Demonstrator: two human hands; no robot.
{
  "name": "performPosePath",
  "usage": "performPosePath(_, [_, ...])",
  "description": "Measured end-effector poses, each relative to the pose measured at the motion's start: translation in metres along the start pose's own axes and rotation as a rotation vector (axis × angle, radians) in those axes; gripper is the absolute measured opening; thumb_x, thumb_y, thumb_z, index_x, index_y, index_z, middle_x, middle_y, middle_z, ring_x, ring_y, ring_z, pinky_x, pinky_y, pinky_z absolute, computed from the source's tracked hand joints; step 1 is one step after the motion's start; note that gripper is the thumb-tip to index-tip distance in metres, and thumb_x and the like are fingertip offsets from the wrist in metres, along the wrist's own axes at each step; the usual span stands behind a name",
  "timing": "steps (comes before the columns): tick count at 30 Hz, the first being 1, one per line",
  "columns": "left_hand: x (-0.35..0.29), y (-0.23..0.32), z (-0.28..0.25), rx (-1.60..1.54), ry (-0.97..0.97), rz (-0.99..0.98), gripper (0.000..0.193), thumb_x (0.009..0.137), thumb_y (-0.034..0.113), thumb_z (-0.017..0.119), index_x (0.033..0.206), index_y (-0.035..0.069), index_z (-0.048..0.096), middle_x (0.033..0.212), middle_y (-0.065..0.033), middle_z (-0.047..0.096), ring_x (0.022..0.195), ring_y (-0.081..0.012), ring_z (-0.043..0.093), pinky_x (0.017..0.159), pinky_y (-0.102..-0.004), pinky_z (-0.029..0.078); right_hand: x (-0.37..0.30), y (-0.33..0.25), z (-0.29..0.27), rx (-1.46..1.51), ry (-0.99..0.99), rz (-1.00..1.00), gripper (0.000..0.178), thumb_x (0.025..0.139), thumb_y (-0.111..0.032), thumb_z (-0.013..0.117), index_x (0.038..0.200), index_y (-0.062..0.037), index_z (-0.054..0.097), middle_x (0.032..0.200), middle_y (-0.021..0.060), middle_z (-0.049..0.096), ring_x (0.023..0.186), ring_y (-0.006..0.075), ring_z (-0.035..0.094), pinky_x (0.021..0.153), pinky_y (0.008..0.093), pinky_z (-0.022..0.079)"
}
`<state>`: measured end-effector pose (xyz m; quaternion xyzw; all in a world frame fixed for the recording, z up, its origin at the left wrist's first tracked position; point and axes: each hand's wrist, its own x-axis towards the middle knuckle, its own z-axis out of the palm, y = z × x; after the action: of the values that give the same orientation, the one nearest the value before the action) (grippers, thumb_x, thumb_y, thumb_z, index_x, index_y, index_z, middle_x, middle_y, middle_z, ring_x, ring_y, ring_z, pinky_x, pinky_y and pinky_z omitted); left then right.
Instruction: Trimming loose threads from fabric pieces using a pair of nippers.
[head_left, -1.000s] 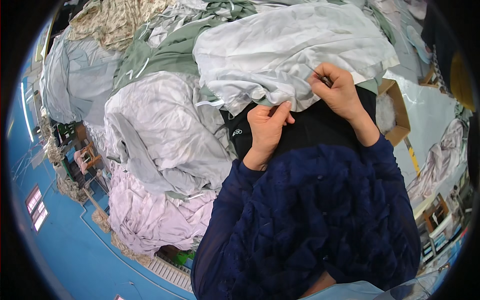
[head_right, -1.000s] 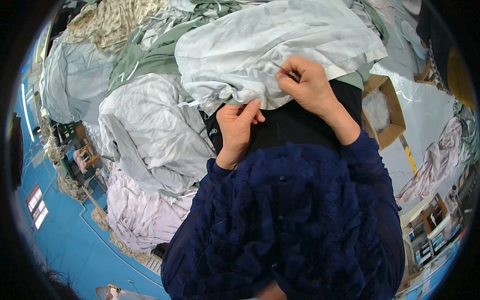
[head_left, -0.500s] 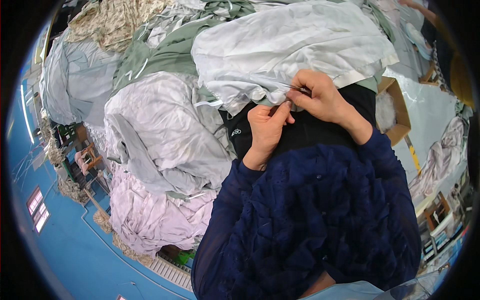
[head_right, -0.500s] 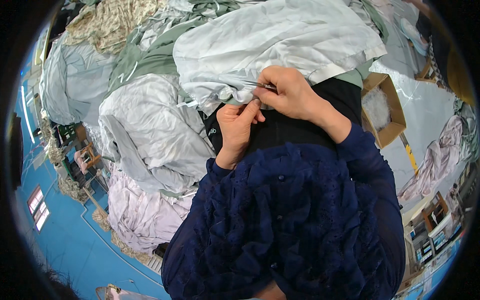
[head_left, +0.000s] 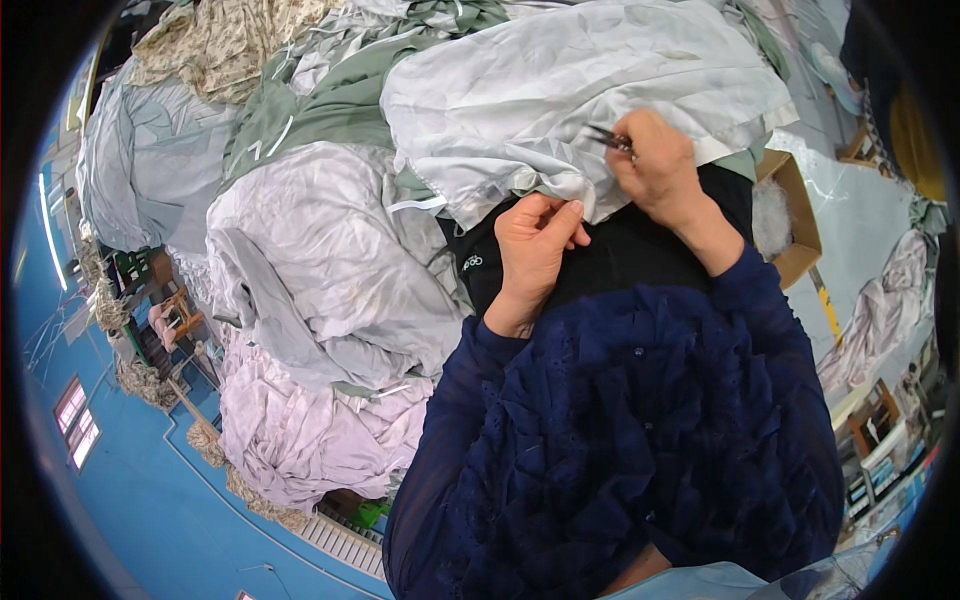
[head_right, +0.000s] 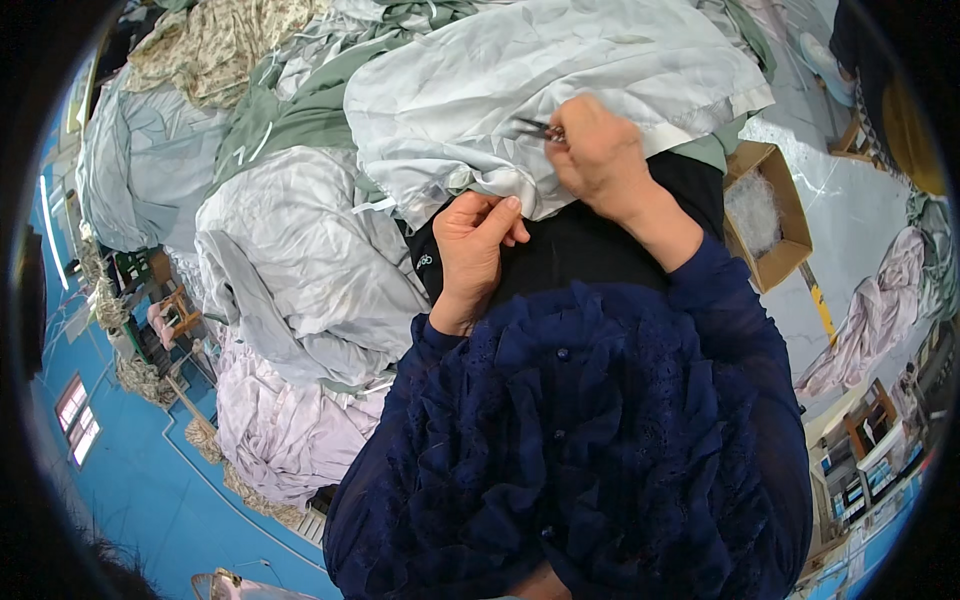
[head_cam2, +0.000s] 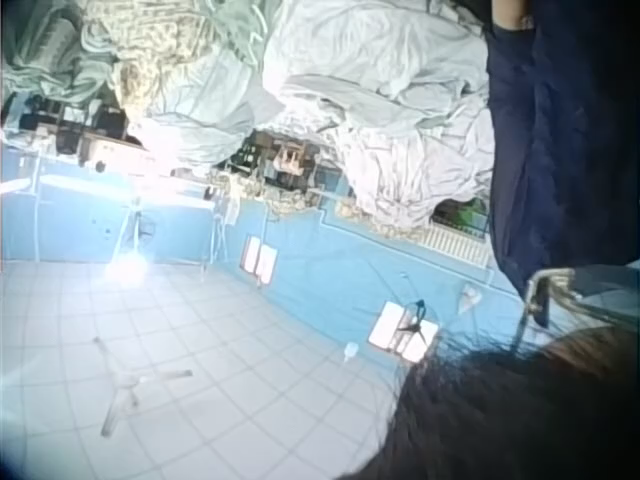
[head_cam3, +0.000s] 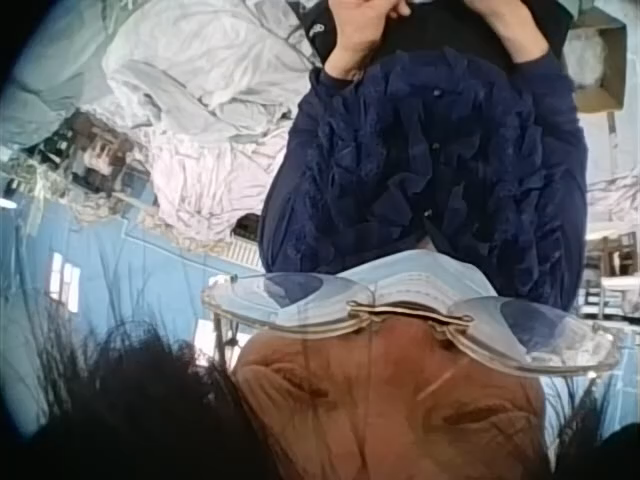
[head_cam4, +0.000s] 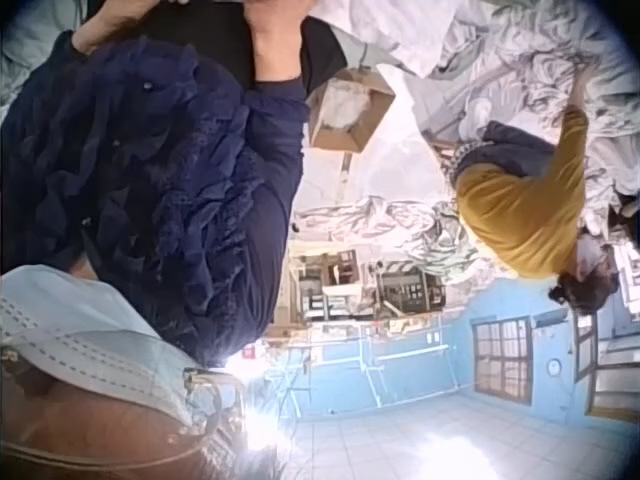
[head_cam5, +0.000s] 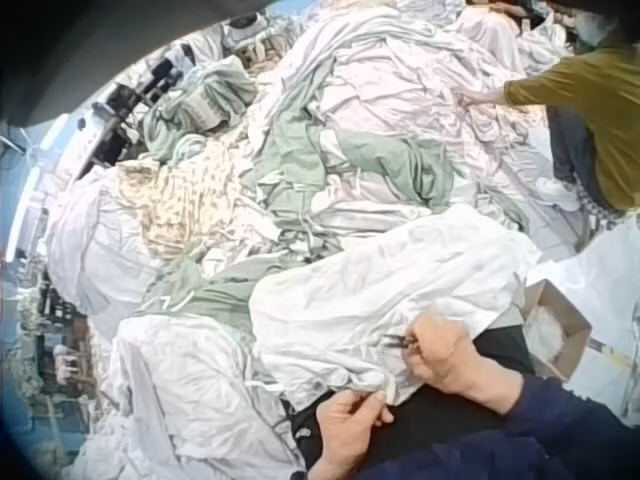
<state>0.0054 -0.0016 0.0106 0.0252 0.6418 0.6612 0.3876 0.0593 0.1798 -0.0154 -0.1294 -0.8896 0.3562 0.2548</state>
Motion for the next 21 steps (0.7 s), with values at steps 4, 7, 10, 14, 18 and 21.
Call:
performPosePath(4, [0.001,-0.002,-0.002,-0.042,0.011,0.006,0.008,0.087,0.006,0.065,0.087,-0.002,0.066,0.066,-0.0034,0.063,0.055,-0.0082,0.058,0.052,-0.0194,0.041,0.002,0.007,-0.012,0.102,-0.002,0.193,0.012,0.079,-0.003,0.067,0.081,-0.0019,0.055,0.068,0.0102,0.052,0.055,0.0192,0.049,0.053,0.0299,0.040])
performPosePath(7, [0.001,-0.002,-0.002,-0.060,0.019,0.005,0.008,0.087,0.006,0.065,0.087,-0.002,0.066,0.067,-0.0034,0.063,0.055,-0.0082,0.058,0.051,-0.0195,0.041,-0.001,0.005,-0.026,0.355,-0.197,0.415,0.011,0.084,-0.007,0.067,0.083,-0.0010,0.059,0.069,-0.0014,0.052,0.061,0.0073,0.047,0.055,0.0246,0.039])
performPosePath(10, [0.000,-0.001,-0.001,-0.053,0.019,-0.001,0.008,0.088,0.006,0.065,0.086,-0.002,0.065,0.068,-0.0035,0.063,0.055,-0.0083,0.058,0.051,-0.0194,0.041,0.004,-0.012,-0.028,0.687,-0.310,0.577,0.015,0.085,-0.008,0.067,0.096,0.0001,0.063,0.079,-0.0045,0.054,0.071,0.0049,0.049,0.063,0.0218,0.041])
performPosePath(14, [0.001,-0.004,-0.001,-0.049,-0.024,0.002,0.008,0.088,0.006,0.065,0.086,-0.002,0.064,0.068,-0.0037,0.063,0.055,-0.0087,0.059,0.051,-0.0191,0.041,0.004,-0.022,-0.013,0.910,-0.365,0.611,0.034,0.087,-0.011,0.066,0.118,0.0012,0.060,0.090,-0.0020,0.056,0.083,0.0056,0.050,0.074,0.0206,0.042])
performPosePath(18, [0.000,-0.002,-0.002,-0.061,-0.003,-0.004,0.009,0.087,0.007,0.065,0.087,-0.002,0.064,0.069,-0.0039,0.063,0.055,-0.0089,0.059,0.051,-0.0190,0.041,-0.004,-0.007,-0.019,0.618,-0.439,0.501,0.028,0.092,-0.013,0.061,0.115,0.0021,0.059,0.094,-0.0007,0.059,0.082,0.0065,0.051,0.074,0.0219,0.043])
performPosePath(21, [0.002,0.001,0.000,-0.098,0.010,-0.021,0.009,0.087,0.007,0.065,0.087,-0.002,0.064,0.070,-0.0039,0.064,0.056,-0.0089,0.059,0.051,-0.0189,0.041,-0.017,-0.004,-0.016,0.658,-0.390,0.474,0.024,0.091,-0.012,0.060,0.111,0.0020,0.061,0.091,0.0002,0.059,0.080,0.0071,0.051,0.070,0.0220,0.041])
